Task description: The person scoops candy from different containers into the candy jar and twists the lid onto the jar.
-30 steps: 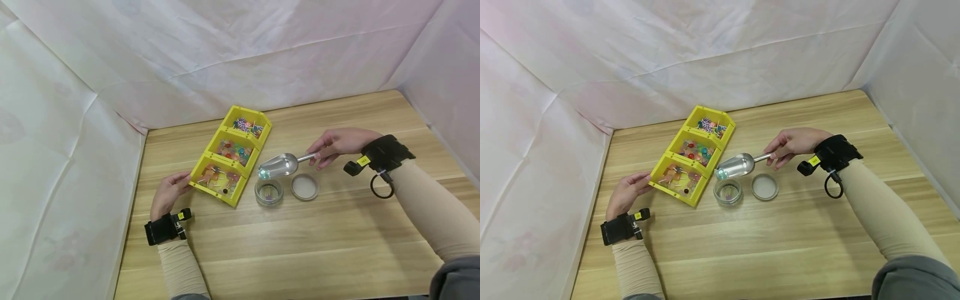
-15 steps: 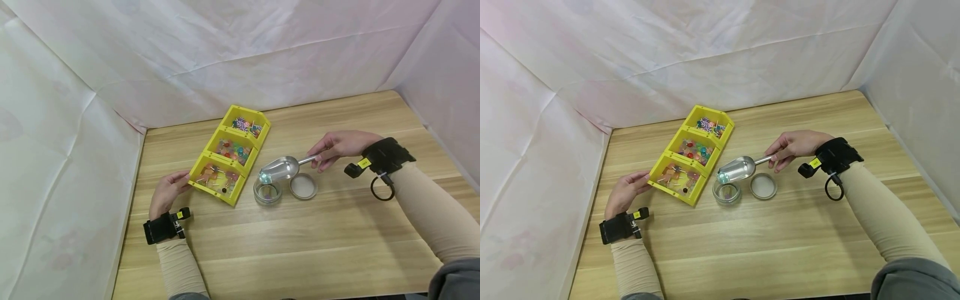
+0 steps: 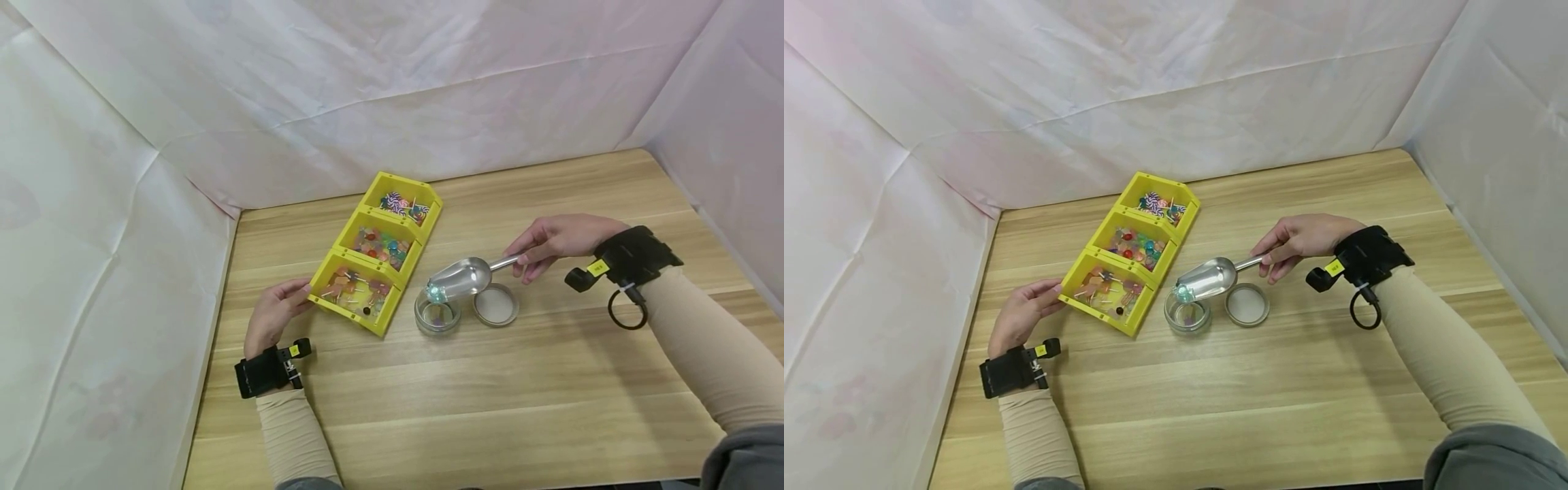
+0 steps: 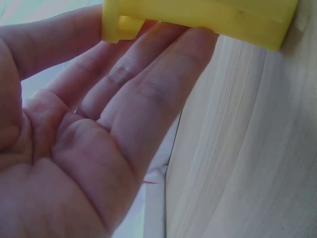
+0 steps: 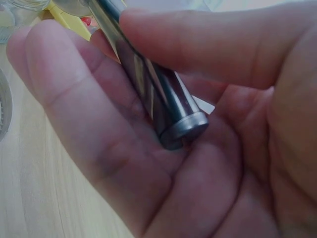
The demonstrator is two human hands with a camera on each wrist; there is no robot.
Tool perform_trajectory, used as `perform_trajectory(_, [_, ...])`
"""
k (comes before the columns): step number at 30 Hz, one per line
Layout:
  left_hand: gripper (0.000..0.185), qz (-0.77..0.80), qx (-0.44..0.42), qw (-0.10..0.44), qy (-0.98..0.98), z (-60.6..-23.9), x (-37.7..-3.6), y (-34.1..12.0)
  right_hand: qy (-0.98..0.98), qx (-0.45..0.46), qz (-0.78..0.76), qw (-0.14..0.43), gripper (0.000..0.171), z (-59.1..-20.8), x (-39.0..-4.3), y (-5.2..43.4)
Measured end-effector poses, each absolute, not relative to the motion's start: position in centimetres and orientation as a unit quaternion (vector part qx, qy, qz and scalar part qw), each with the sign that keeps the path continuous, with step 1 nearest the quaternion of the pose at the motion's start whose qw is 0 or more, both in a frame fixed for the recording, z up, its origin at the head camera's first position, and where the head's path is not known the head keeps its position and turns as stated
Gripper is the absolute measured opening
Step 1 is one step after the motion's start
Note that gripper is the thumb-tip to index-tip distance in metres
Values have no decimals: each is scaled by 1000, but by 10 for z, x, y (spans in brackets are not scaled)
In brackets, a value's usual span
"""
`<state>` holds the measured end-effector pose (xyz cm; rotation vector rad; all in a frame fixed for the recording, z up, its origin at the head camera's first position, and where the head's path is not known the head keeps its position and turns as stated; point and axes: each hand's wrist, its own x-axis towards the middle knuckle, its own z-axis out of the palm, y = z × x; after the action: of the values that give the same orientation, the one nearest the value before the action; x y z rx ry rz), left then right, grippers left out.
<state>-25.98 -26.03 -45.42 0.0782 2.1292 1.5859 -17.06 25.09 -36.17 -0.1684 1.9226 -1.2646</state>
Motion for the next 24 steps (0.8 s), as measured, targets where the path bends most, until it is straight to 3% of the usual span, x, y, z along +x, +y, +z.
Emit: perform_trajectory(24, [37,573,32,235,784,-454,-259,-260,753,-79,-508,411,36,-368,-169,251])
